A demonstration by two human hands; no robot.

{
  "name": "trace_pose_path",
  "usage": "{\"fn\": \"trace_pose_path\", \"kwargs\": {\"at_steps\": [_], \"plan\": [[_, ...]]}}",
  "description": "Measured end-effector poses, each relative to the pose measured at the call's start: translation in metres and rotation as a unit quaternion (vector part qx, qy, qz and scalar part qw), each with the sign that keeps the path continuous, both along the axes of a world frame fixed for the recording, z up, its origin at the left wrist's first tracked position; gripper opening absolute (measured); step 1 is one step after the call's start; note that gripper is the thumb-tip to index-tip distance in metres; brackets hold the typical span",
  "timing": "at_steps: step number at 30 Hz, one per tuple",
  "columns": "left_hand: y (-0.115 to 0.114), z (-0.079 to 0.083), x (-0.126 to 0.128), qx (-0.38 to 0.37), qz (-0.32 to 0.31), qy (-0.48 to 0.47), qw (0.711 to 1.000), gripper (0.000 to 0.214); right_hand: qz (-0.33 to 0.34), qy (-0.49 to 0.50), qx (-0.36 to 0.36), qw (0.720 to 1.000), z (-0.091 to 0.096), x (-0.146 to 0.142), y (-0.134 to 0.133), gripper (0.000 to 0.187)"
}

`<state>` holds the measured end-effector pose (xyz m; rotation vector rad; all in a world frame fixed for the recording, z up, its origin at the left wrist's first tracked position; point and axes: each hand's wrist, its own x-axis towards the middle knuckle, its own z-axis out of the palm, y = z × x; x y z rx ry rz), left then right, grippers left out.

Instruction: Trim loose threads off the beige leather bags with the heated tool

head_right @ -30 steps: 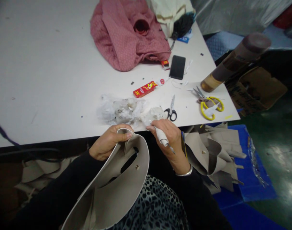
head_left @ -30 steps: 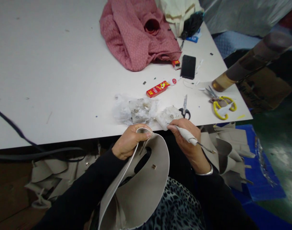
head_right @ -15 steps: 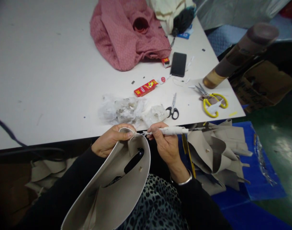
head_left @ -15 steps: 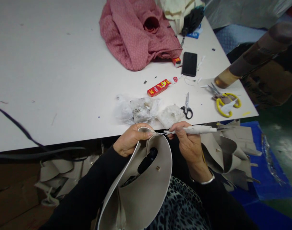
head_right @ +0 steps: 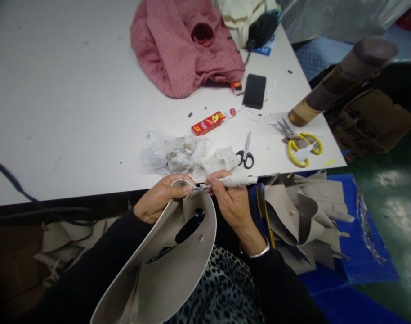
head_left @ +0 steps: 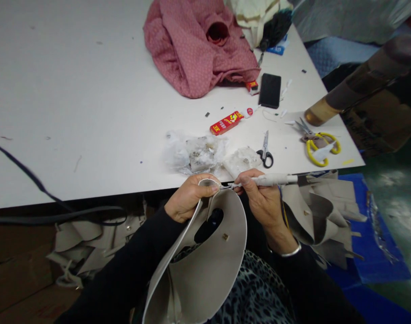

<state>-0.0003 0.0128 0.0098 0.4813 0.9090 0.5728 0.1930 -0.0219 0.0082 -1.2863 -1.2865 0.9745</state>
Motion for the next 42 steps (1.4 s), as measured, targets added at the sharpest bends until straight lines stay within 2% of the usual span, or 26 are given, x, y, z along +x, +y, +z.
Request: {"fn": "trace_pose_path", "kwargs": {"at_steps": [9,13,16,18,20,23,28,30,32,36,39,42], "plan": [[-0.008,-0.001,0.007,0.035,0.031,0.022,0.999,0.04,-0.007,-0.006,-0.031,0.999,-0.002,-0.005,0.013,0.039],[-0.01,0.002,0.005,0.067,0.03,0.037,0.997,0.041,0.046,-0.06,0.048,0.996,0.005,0.0,0.0,0.03],[-0.012,0.002,0.002,0.072,0.026,0.038,0.996,0.044,0.142,-0.124,0.14,0.972,0.013,0.007,-0.015,0.021],[-0.013,0.002,0.0,0.075,0.028,0.04,0.996,0.043,0.175,-0.148,0.172,0.958,0.017,0.009,-0.026,0.019],[-0.016,0.003,-0.001,0.082,0.031,0.044,0.995,0.042,0.139,-0.119,0.165,0.969,0.019,0.009,-0.036,0.024],[-0.021,0.008,-0.002,0.097,0.031,0.053,0.993,0.041,0.035,-0.057,0.124,0.99,0.02,0.005,-0.046,0.034],[-0.036,0.02,-0.002,0.159,0.032,0.088,0.983,0.034,-0.046,-0.04,0.065,0.996,0.019,-0.008,-0.055,0.036],[-0.043,0.025,-0.002,0.21,0.029,0.118,0.97,0.029,-0.045,-0.028,0.041,0.998,0.019,-0.013,-0.058,0.032],[-0.052,0.031,-0.004,0.279,0.016,0.162,0.947,0.023,-0.016,-0.017,0.017,1.0,0.019,-0.018,-0.063,0.026],[-0.07,0.044,-0.007,0.407,0.008,0.271,0.872,0.014,0.043,-0.019,-0.024,0.999,0.024,-0.03,-0.073,0.027],[-0.084,0.05,-0.011,0.458,0.034,0.313,0.831,0.007,0.06,-0.004,-0.04,0.997,0.031,-0.037,-0.081,0.026],[-0.094,0.053,-0.015,0.478,0.06,0.327,0.813,0.005,0.083,0.011,-0.049,0.995,0.037,-0.042,-0.086,0.024]]}}
